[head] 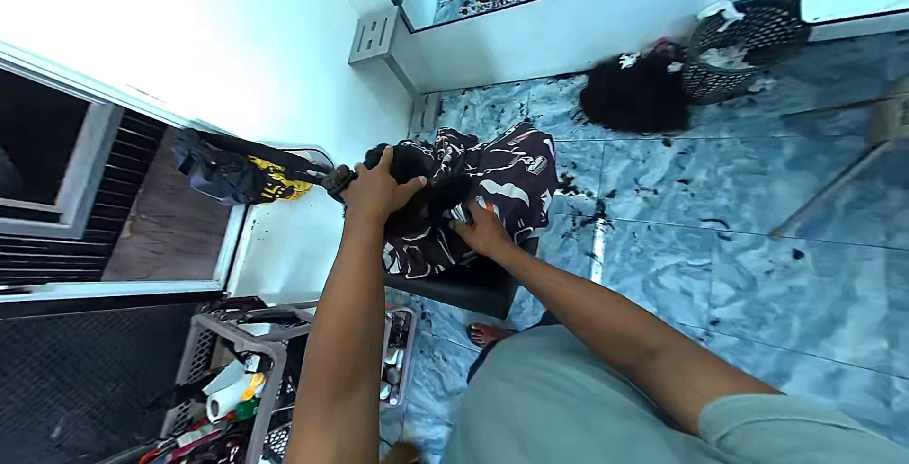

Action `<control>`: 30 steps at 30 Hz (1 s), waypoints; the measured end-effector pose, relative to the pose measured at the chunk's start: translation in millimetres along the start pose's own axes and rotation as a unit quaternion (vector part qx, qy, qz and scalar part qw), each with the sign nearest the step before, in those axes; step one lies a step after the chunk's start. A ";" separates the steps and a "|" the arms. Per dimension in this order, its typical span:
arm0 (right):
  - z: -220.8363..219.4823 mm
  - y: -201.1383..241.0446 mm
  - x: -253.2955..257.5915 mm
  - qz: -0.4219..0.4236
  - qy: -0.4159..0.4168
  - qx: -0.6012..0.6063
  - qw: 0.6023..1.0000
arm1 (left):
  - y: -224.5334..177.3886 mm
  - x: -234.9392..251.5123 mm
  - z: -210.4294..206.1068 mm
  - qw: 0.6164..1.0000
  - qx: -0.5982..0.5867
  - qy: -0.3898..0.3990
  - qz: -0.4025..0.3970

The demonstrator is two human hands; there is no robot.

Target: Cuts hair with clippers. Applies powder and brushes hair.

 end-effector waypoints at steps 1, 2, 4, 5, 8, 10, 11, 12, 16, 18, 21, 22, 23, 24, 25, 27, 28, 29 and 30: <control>-2.7 4.0 -1.4 0.022 0.024 -0.020 0.999 | 7.5 11.1 0.5 1.000 -0.018 0.013 0.009; -4.5 9.4 -5.4 0.041 0.062 -0.043 0.996 | 15.3 19.4 0.0 0.999 -0.039 0.021 0.011; -2.7 17.0 -5.3 0.037 0.074 -0.037 0.996 | 28.0 29.5 -3.8 0.997 -0.071 0.028 0.007; -0.4 16.3 1.5 0.027 0.033 -0.011 0.999 | 32.6 32.3 -6.0 0.996 -0.087 0.030 0.005; -6.0 23.4 4.7 0.077 0.041 -0.048 0.995 | 46.7 31.6 -10.9 0.991 -0.133 0.030 -0.007; -5.8 36.4 1.1 0.100 0.095 -0.087 0.987 | 54.7 33.7 -10.8 0.987 -0.154 0.034 -0.021; -1.4 36.9 8.0 0.087 0.069 -0.067 0.992 | 57.2 35.0 -11.7 0.985 -0.168 0.037 -0.024; 1.5 32.6 17.2 0.075 0.021 -0.048 0.996 | 59.0 34.0 -13.2 0.981 -0.187 0.042 -0.023; -2.3 47.2 9.5 0.155 0.066 -0.069 0.983 | 68.7 33.4 -15.3 0.970 -0.240 0.040 -0.024; 4.8 42.9 29.3 0.129 0.050 -0.050 0.989 | 70.8 34.3 -16.3 0.960 -0.273 0.048 -0.031; 14.1 29.3 56.4 0.112 0.006 0.006 0.994 | 75.5 28.5 -17.7 0.949 -0.310 0.045 -0.027; 17.6 36.1 52.9 0.133 0.036 0.033 0.990 | 77.6 28.5 -17.0 0.949 -0.312 0.046 -0.027; 21.9 44.0 51.9 0.154 0.067 0.054 0.984 | 79.2 29.5 -17.0 0.949 -0.312 0.044 -0.028; 24.7 47.2 59.4 0.161 0.078 0.056 0.982 | 81.0 31.0 -17.8 0.949 -0.312 0.044 -0.026; 26.3 44.6 74.6 0.154 0.064 0.042 0.985 | 83.7 31.1 -20.4 0.948 -0.314 0.048 -0.021; 29.9 35.3 107.1 0.114 0.022 0.037 0.993 | 87.6 28.6 -23.3 0.944 -0.326 0.052 -0.014; 36.2 39.2 115.1 0.102 0.032 0.065 0.992 | 87.4 28.0 -20.9 0.941 -0.335 0.051 -0.014; 40.9 47.3 114.8 0.105 0.066 0.105 0.987 | 86.6 26.3 -17.6 0.938 -0.342 0.052 -0.016; 42.8 54.4 111.5 0.114 0.112 0.134 0.978 | 85.1 22.5 -14.8 0.936 -0.346 0.055 -0.016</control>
Point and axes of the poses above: each hand's wrist, its own x-axis towards the middle knuckle, its own z-axis out of the back of the hand, y = z × x, the point moved 3 cm from there along x, towards the middle knuckle, and after that the axes turned 3 degrees about x, right-handed, at the moved point
